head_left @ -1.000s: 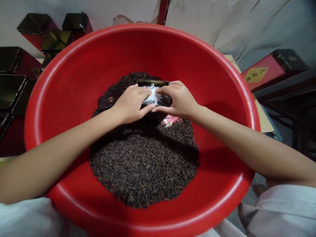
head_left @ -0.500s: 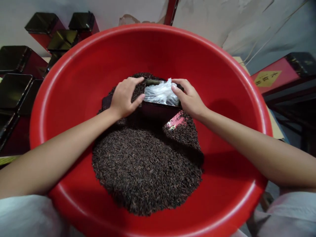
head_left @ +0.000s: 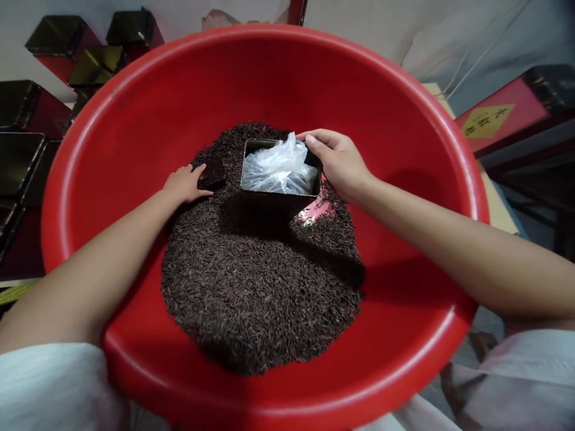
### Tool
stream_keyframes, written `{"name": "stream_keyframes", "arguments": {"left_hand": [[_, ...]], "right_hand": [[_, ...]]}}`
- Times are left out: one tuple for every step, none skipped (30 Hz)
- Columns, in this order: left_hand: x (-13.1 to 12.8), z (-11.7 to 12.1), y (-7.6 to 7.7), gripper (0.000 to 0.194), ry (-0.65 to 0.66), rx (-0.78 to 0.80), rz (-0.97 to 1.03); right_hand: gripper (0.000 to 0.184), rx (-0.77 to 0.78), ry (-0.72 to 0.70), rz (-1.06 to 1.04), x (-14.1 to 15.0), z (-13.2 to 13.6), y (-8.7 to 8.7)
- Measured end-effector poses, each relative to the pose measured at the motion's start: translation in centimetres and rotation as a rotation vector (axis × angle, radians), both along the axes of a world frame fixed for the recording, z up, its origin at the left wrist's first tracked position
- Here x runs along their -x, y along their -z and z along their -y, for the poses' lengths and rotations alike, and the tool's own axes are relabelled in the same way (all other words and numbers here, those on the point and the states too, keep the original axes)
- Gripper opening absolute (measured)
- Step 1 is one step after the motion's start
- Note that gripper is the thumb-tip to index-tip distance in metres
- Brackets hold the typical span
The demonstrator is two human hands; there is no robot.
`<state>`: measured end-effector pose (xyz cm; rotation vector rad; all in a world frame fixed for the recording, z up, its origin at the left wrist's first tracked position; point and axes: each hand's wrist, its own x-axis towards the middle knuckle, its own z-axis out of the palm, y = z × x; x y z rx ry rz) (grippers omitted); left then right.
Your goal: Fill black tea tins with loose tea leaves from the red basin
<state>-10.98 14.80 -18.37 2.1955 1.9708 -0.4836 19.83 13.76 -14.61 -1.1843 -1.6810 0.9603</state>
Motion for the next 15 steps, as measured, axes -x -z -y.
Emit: {"name": "stream_keyframes", "arguments": {"left_hand": [[-0.3, -0.1, -0.3, 0.076, 0.021, -0.009, -0.015], [-0.6, -0.3, -0.6, 0.07, 0.035, -0.016, -0.035], [-0.8, -0.4, -1.1, 0.063, 0.029, -0.023, -0.058], [-1.0, -0.5, -1.7, 0.058, 0.002, -0.029, -0.081], [-1.2, -0.6, -2.4, 0.053, -0.031, -0.036, -0.095], [-1.2, -0.7, -3.2, 0.05, -0.074, -0.053, -0.097], [-1.2, -0.6, -4.1, 0.05, -0.111, -0.077, -0.088], [-1.2, -0.5, -5.1, 0.051, -0.148, -0.119, -0.072], [-1.2, -0.3, -6.0, 0.053, -0.174, -0.172, -0.047], [-1.4, -0.1, -6.8, 0.054, -0.178, -0.224, -0.013], [-1.7, 0.2, -7.6, 0.051, -0.183, -0.295, 0.023], [-2.2, 0.6, -8.3, 0.047, -0.18, -0.366, 0.061], [-2.8, 0.9, -8.8, 0.044, -0.156, -0.44, 0.103], [-3.6, 1.3, -9.1, 0.045, -0.137, -0.527, 0.142], [-4.5, 1.7, -9.4, 0.048, -0.093, -0.593, 0.186]], "right_hand": [[0.025, 0.012, 0.017, -0.023, -0.1, -0.3, 0.2], [0.024, 0.027, 0.04, -0.048, -0.1, -0.6, 0.5], [0.024, 0.046, 0.067, -0.073, -0.2, -0.8, 0.9], [0.025, 0.068, 0.099, -0.097, -0.2, -1.1, 1.2], [0.027, 0.089, 0.132, -0.121, -0.1, -1.3, 1.5], [0.031, 0.107, 0.16, -0.146, -0.1, -1.5, 1.8], [0.035, 0.12, 0.181, -0.167, 0.0, -1.6, 2.1], [0.041, 0.129, 0.192, -0.186, 0.2, -1.6, 2.2], [0.047, 0.134, 0.19, -0.195, 0.3, -1.5, 2.3], [0.053, 0.138, 0.177, -0.189, 0.5, -1.4, 2.3], [0.059, 0.143, 0.153, -0.167, 0.7, -1.2, 2.3], [0.065, 0.148, 0.123, -0.137, 0.8, -1.0, 2.2], [0.07, 0.152, 0.089, -0.11, 1.0, -0.8, 2.0], [0.075, 0.154, 0.053, -0.099, 1.1, -0.5, 1.8], [0.079, 0.158, 0.02, -0.108, 1.2, -0.2, 1.5]]}}
